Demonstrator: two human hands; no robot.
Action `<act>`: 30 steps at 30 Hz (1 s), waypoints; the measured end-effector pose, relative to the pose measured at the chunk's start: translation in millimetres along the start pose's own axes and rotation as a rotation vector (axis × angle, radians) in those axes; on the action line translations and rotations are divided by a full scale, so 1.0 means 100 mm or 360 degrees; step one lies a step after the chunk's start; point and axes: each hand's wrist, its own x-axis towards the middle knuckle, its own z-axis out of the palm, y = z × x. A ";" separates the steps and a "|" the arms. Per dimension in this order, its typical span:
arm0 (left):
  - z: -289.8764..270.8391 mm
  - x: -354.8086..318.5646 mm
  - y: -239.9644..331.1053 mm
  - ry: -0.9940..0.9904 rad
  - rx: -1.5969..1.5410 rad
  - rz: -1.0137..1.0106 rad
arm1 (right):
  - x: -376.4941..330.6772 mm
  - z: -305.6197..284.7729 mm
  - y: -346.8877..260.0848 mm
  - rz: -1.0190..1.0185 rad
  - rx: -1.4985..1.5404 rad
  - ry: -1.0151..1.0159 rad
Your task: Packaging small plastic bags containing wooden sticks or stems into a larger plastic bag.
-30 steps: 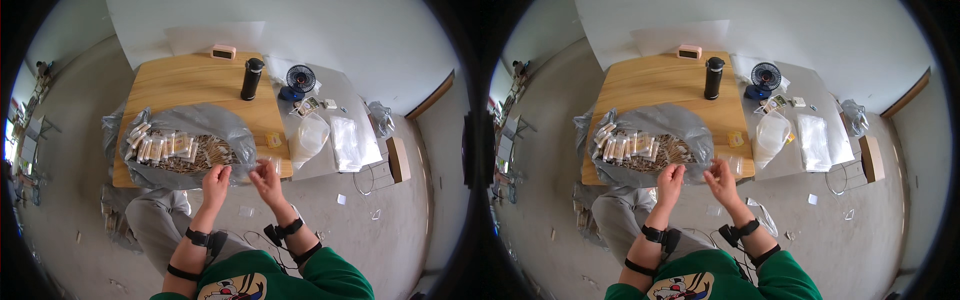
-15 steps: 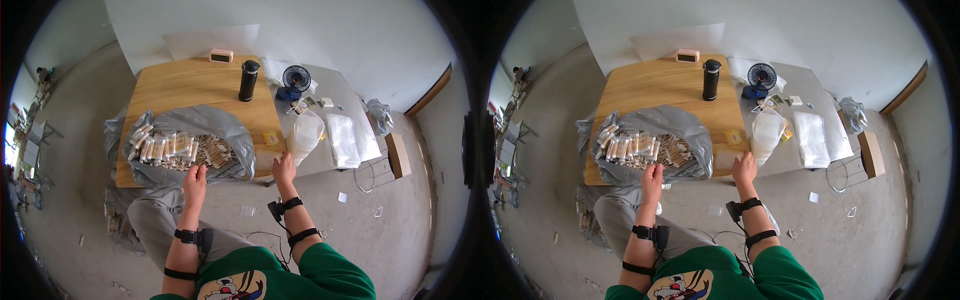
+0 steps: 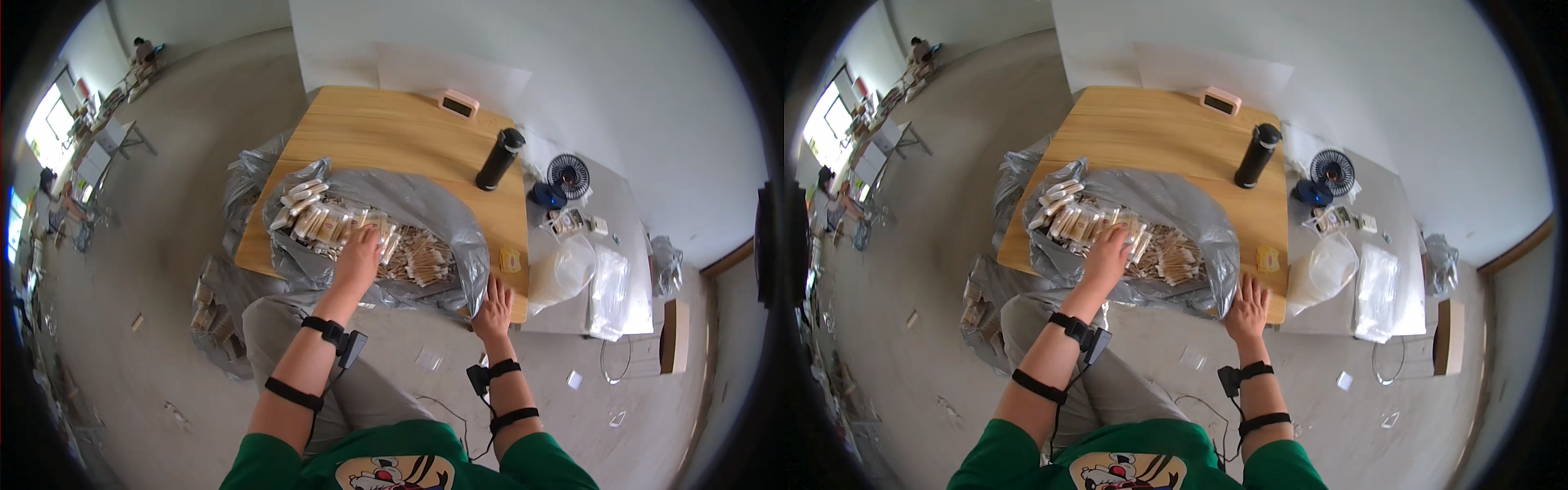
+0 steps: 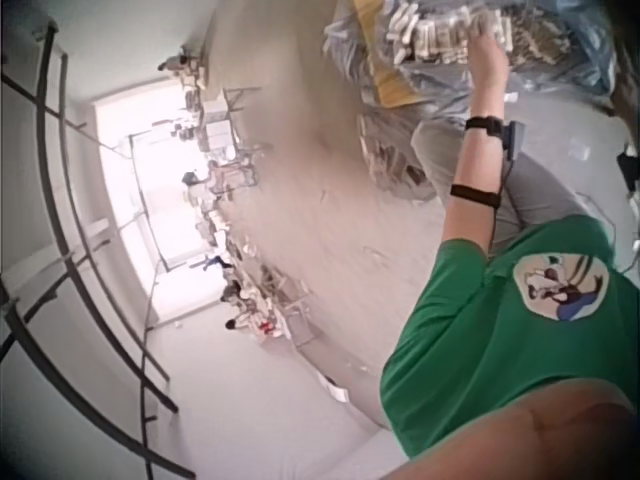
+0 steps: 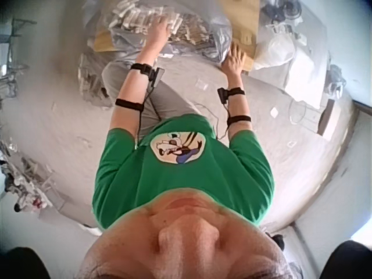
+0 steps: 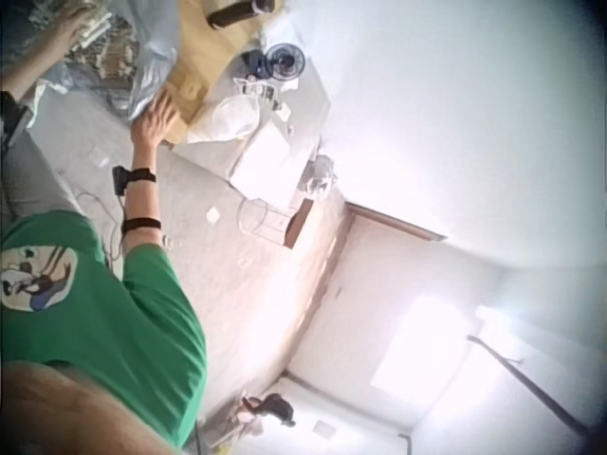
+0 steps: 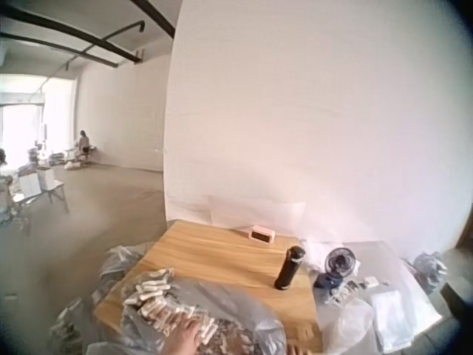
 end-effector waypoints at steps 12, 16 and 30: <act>0.27 0.25 -0.01 -0.0067 0.0085 -0.0327 | -0.12 0.11 0.11 0.0525 0.0830 0.0592; 0.21 0.27 -0.03 -0.0038 0.0036 -0.0369 | -0.14 -0.26 0.01 0.0455 0.1084 0.0940; -0.08 -0.33 0.72 -0.0117 -0.1197 -0.0503 | 0.16 -0.98 -1.33 0.0452 0.2778 0.0204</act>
